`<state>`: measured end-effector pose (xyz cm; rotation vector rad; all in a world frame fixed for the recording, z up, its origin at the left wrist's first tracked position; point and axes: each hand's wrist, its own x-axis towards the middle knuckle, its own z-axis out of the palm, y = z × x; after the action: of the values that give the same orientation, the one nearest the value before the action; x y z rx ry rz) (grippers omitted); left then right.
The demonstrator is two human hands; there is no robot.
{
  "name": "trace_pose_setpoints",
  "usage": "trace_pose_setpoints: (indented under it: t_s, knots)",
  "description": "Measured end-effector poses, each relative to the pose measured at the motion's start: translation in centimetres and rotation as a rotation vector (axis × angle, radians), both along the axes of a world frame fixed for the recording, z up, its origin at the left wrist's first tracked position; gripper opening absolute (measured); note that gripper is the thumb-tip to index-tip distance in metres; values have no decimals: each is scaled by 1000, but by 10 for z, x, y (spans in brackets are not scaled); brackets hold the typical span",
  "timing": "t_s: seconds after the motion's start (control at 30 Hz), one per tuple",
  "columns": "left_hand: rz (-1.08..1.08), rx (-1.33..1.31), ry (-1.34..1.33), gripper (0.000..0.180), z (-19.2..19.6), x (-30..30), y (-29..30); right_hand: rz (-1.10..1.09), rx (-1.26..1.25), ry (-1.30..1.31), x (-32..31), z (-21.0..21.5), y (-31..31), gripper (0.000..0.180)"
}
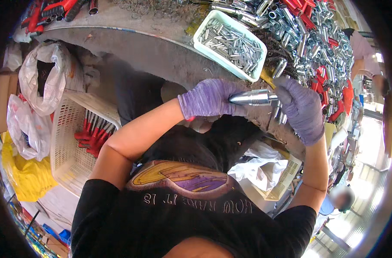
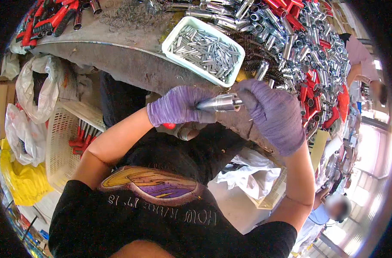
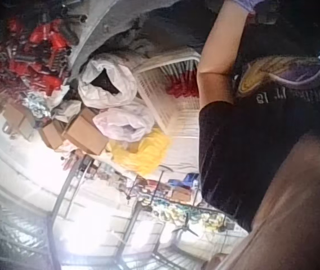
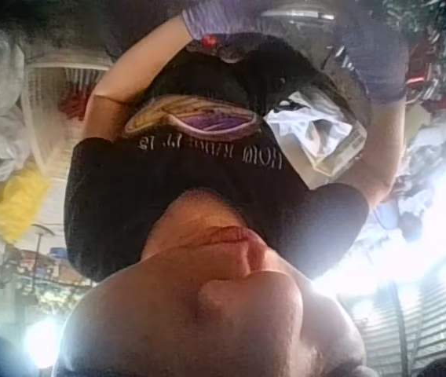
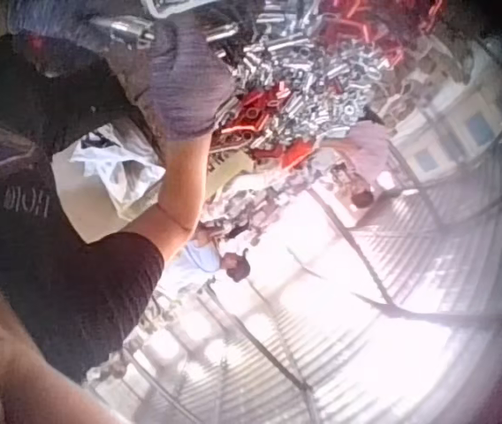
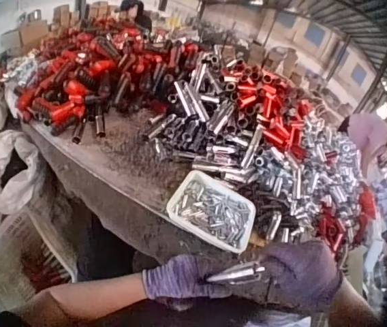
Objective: Assembling red and silver tool handles by inserting a metal rod and a spring.
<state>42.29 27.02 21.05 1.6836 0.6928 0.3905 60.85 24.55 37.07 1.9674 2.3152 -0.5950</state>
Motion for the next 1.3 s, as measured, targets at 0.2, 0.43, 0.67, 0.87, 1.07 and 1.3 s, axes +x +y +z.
trace_pose_setpoints:
  t_s: [0.2,0.43,0.67,0.87,1.07,1.3]
  knots:
    - [100,170,-91,53,-11,5,-3,579,289,97,12,-20,3,29]
    - [-2,-148,-65,50,4,-1,-3,244,147,207,3,-15,-4,34]
    - [45,215,31,51,2,-2,-7,144,94,128,-3,-39,-14,42]
    - [338,-142,-313,37,-9,-11,-33,200,203,170,-2,-61,-39,47]
    - [914,-1487,-1063,16,-85,-23,-94,473,-373,-89,-26,-128,-126,94]
    - [1091,-1859,-427,18,-234,17,-150,245,-330,8,-31,-220,-163,70]
